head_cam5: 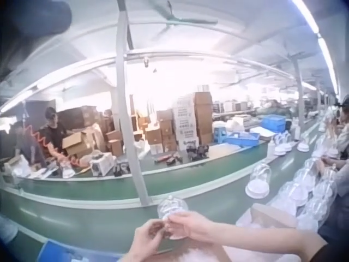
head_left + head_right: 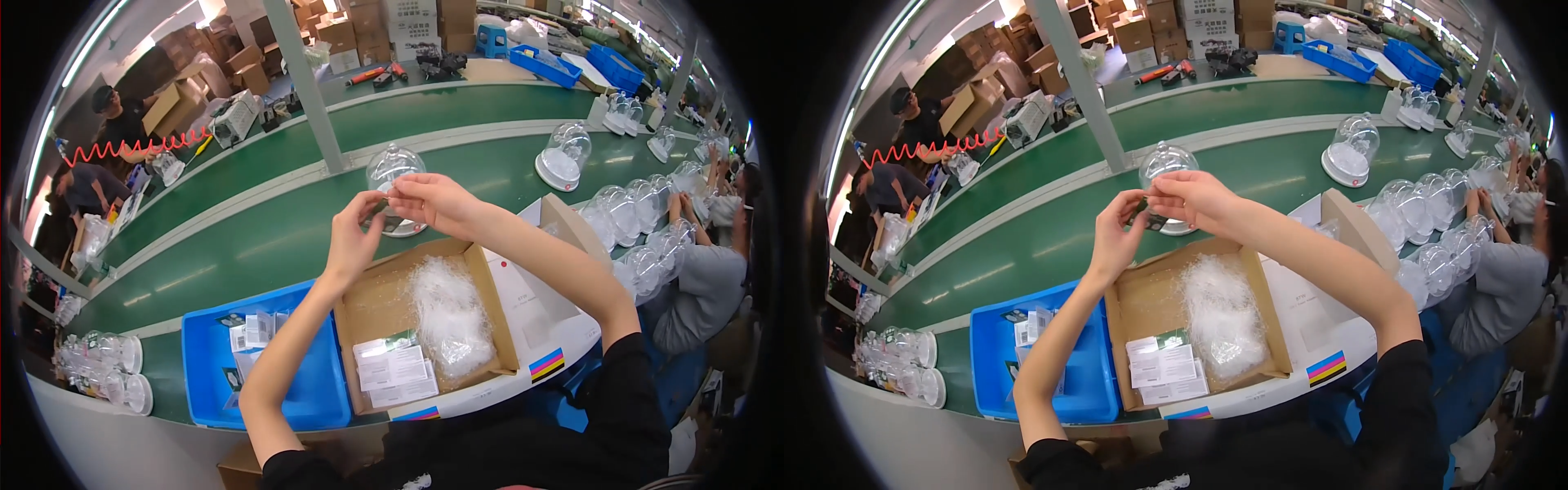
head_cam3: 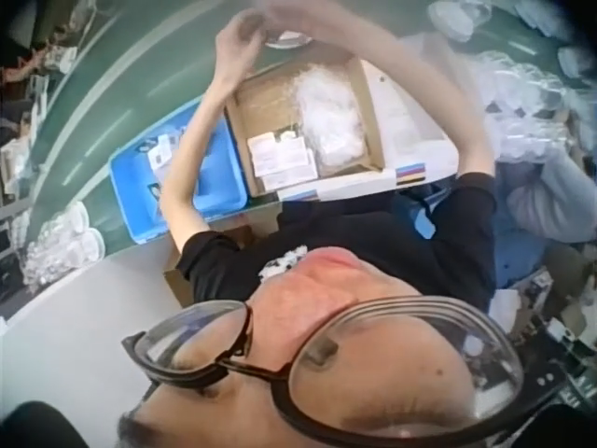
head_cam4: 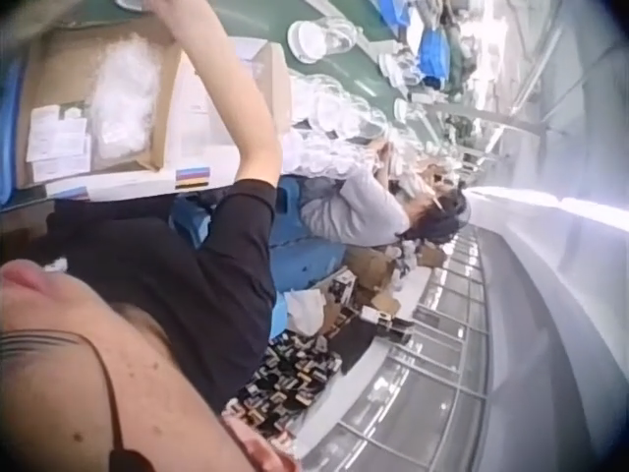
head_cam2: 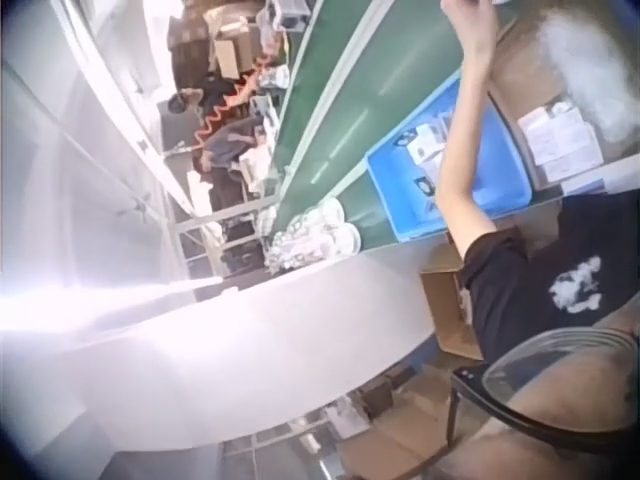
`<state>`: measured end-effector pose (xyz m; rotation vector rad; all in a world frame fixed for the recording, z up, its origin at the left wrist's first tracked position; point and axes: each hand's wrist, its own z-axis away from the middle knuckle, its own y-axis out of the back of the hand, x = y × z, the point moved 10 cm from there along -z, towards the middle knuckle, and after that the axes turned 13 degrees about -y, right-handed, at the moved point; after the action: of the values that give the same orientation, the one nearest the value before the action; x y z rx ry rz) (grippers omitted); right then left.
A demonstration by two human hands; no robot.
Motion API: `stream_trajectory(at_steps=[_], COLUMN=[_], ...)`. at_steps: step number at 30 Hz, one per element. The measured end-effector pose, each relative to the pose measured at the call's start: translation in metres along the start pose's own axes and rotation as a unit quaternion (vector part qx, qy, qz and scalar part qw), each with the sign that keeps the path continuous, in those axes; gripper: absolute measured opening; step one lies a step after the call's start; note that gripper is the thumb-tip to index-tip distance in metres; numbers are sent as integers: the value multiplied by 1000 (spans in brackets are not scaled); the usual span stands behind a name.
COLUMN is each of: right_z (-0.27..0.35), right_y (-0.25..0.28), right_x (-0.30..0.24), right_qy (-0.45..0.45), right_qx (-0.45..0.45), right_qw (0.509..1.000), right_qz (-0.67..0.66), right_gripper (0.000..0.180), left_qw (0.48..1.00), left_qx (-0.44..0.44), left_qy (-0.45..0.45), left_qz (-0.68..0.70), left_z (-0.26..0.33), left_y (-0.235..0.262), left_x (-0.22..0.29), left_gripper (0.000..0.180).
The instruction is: Placing green packets and product information into clear plastic domes on an assembly line.
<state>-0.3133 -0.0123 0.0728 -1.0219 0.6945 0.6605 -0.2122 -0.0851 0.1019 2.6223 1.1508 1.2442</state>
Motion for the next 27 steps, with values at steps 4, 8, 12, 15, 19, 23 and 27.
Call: stream_trajectory(at_steps=[4,8,12,15,19,23,27], right_z=[-3,-17,-31,-48,-59,-68,-70], right_y=[24,27,33,35,39,44,38], right_x=[-63,-95,-108,-101,-99,-96,-94], right_qy=[199,320,375,348,350,311,304], right_qx=[144,208,258,273,275,262,261], right_qw=[910,833,791,795,795,811,814], right_qz=[335,401,410,415,412,420,420], right_gripper=[20,15,15,16,17,19,19], left_qw=[997,992,982,982,984,985,984], left_qx=[-19,7,-7,-1,-20,-35,-15], left_qy=[2,-73,-108,-86,-47,-34,-32], left_qz=[-70,-99,-156,-165,-168,-165,-173], left_z=[-34,-64,-82,-81,-80,-80,-85], left_y=[5,9,6,11,10,11,16], left_x=[-9,-12,-26,-43,-62,-66,-65], left_gripper=[30,28,23,24,25,27,23])
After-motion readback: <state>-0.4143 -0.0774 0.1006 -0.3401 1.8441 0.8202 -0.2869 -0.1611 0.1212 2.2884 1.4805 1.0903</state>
